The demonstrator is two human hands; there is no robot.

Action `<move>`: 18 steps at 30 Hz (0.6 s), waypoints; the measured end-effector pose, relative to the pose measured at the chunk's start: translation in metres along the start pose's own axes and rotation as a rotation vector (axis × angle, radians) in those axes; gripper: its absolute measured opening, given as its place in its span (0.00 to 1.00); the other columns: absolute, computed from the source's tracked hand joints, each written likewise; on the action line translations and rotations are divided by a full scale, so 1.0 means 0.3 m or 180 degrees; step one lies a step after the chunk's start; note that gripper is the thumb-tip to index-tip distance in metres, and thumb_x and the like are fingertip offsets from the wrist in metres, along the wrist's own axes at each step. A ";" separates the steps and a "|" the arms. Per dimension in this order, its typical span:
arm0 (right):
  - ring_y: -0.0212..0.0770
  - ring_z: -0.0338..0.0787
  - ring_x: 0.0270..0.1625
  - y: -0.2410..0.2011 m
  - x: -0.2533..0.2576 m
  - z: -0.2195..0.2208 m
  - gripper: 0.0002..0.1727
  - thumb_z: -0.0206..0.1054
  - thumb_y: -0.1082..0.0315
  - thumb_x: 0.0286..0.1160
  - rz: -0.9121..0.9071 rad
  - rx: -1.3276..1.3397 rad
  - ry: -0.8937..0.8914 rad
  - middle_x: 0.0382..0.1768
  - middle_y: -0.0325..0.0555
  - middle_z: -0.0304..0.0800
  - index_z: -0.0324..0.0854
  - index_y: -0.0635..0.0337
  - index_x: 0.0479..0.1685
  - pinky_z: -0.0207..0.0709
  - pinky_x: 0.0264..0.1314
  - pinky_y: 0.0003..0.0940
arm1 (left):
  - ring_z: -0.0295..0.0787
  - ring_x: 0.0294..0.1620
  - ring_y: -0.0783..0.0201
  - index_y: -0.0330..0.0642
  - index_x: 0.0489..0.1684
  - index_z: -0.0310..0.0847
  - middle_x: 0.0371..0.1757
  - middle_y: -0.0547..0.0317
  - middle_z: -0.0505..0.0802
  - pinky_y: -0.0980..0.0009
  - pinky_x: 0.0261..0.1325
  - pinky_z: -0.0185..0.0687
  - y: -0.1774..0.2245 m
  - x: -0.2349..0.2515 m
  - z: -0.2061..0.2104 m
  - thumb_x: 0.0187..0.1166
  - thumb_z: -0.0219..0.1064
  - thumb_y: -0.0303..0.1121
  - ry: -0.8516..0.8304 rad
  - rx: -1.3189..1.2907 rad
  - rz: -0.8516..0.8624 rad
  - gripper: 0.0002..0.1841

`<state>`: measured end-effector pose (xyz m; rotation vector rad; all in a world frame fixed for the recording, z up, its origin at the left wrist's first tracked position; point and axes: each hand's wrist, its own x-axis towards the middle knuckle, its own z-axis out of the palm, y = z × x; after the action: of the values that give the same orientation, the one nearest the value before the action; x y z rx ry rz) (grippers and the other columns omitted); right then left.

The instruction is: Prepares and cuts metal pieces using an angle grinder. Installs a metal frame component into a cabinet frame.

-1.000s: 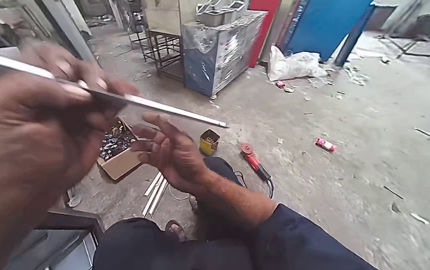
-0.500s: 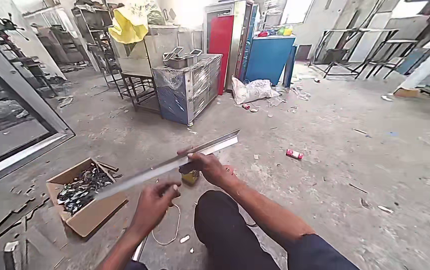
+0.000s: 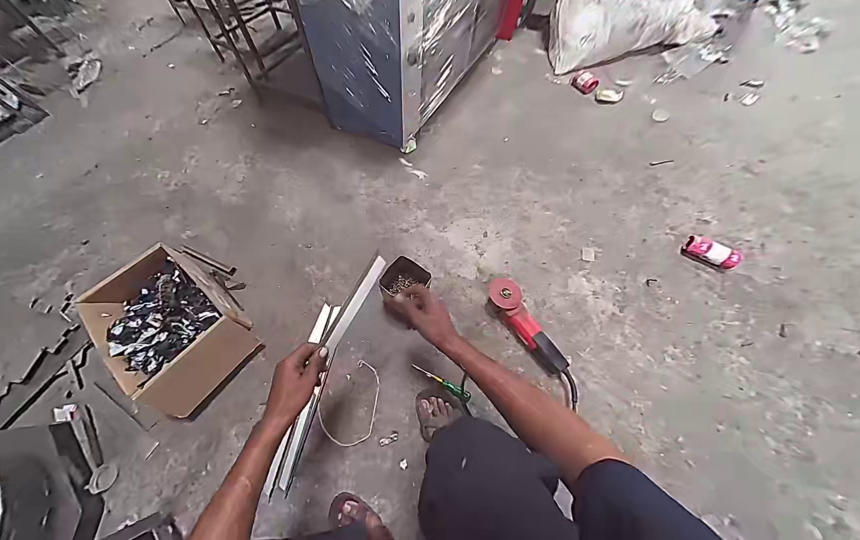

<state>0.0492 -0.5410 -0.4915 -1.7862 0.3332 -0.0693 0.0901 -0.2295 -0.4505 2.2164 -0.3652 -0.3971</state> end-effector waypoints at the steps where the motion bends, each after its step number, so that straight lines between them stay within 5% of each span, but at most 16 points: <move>1: 0.44 0.91 0.27 0.072 0.056 -0.015 0.33 0.67 0.45 0.81 0.0423 0.0020 0.0459 0.29 0.47 0.90 0.73 0.62 0.72 0.90 0.37 0.47 | 0.89 0.23 0.67 0.44 0.45 0.88 0.31 0.64 0.94 0.66 0.29 0.90 -0.028 0.023 0.016 0.89 0.59 0.44 0.0088 0.0000 -0.0101 0.15; 3: 0.45 0.92 0.25 0.206 0.168 -0.049 0.48 0.68 0.36 0.75 0.1100 0.0096 0.0795 0.30 0.50 0.90 0.55 0.57 0.87 0.91 0.35 0.46 | 0.88 0.21 0.67 0.44 0.44 0.88 0.30 0.63 0.93 0.66 0.26 0.88 -0.075 0.062 0.054 0.89 0.60 0.43 0.0132 -0.0025 -0.0324 0.14; 6: 0.46 0.93 0.29 0.307 0.292 -0.065 0.48 0.65 0.32 0.75 0.1600 0.0130 0.0515 0.40 0.54 0.92 0.57 0.52 0.89 0.90 0.35 0.45 | 0.91 0.27 0.65 0.42 0.49 0.88 0.34 0.60 0.95 0.63 0.32 0.91 -0.114 0.114 0.115 0.89 0.60 0.43 -0.0060 -0.0060 -0.0561 0.15; 10: 0.44 0.93 0.28 0.340 0.344 -0.036 0.32 0.63 0.59 0.81 0.1792 0.0165 0.0337 0.44 0.54 0.91 0.59 0.52 0.84 0.90 0.32 0.42 | 0.90 0.27 0.67 0.42 0.47 0.88 0.33 0.61 0.94 0.65 0.34 0.90 -0.152 0.171 0.212 0.88 0.61 0.43 -0.0178 -0.0156 -0.0487 0.15; 18: 0.43 0.92 0.23 0.342 0.165 -0.005 0.35 0.59 0.66 0.83 0.1962 0.0776 0.0750 0.41 0.55 0.89 0.47 0.57 0.87 0.91 0.26 0.39 | 0.90 0.30 0.65 0.44 0.49 0.89 0.34 0.61 0.93 0.61 0.39 0.90 -0.168 0.218 0.401 0.88 0.61 0.46 -0.0381 -0.0205 -0.0448 0.16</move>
<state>0.0772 -0.5762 -0.5961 -1.3730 0.9882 0.1144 0.1076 -0.3072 -0.5726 2.1674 -0.2566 -0.6111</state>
